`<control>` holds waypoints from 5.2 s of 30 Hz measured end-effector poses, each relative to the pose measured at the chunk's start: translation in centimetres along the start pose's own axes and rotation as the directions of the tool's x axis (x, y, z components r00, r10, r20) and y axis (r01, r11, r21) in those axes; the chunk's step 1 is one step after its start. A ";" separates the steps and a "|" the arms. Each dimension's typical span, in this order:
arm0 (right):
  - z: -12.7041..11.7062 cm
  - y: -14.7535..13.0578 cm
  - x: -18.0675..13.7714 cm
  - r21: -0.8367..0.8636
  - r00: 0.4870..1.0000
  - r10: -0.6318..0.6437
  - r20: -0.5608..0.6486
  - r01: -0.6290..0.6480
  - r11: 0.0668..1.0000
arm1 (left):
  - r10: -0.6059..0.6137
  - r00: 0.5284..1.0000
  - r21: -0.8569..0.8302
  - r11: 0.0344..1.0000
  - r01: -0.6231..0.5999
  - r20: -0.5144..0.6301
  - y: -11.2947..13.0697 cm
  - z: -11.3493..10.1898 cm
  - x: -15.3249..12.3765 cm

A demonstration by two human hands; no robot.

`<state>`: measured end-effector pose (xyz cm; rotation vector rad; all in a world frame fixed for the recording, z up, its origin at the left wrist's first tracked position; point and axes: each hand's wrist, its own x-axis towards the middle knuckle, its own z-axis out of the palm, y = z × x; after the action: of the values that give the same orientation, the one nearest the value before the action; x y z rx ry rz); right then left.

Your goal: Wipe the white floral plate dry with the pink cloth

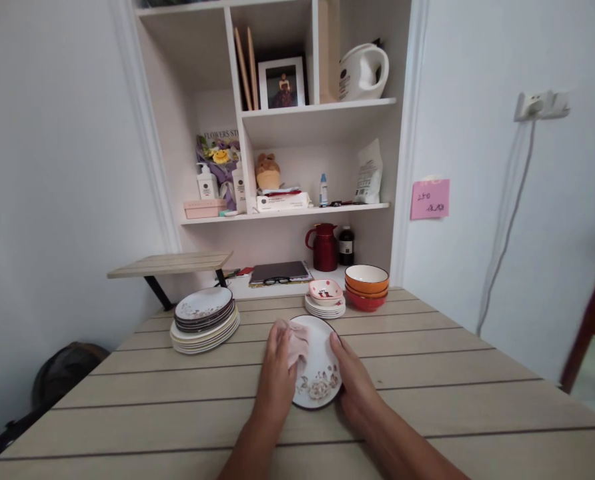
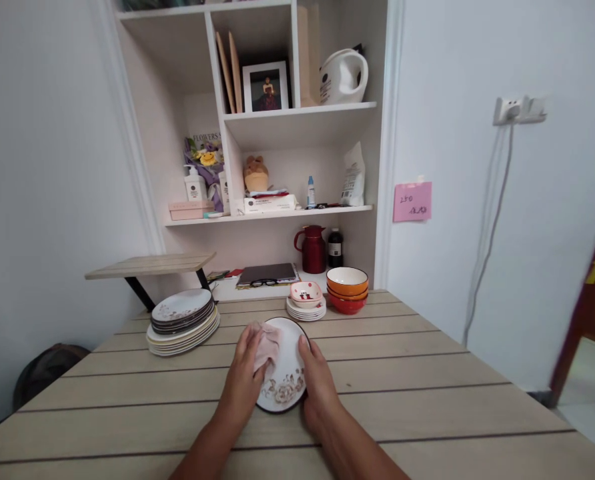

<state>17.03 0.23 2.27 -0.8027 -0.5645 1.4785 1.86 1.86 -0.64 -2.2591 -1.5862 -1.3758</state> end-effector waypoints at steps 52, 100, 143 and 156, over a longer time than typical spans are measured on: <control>1.2 1.3 -1.6 -0.089 0.968 0.021 0.248 0.001 0.996 | -0.031 0.990 -0.097 0.995 0.018 -0.136 2.8 -1.1 0.1; -0.3 -2.0 -0.5 -0.097 0.994 0.024 0.107 -0.014 0.995 | -0.527 0.801 -0.808 0.318 0.496 0.284 0.6 -4.0 1.3; 3.5 -6.0 1.2 -0.427 0.930 0.207 0.303 -0.062 0.902 | -0.576 0.783 -0.897 0.181 0.404 0.236 1.0 -4.6 1.3; 3.4 -0.6 2.4 -0.064 0.995 -0.071 0.073 0.076 0.995 | -0.604 0.717 -0.931 -0.129 0.342 0.348 0.4 -2.6 1.0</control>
<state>14.87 3.07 4.53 -0.7759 -0.6924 1.4309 0.66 1.10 1.78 -1.4169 -1.6228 -3.7947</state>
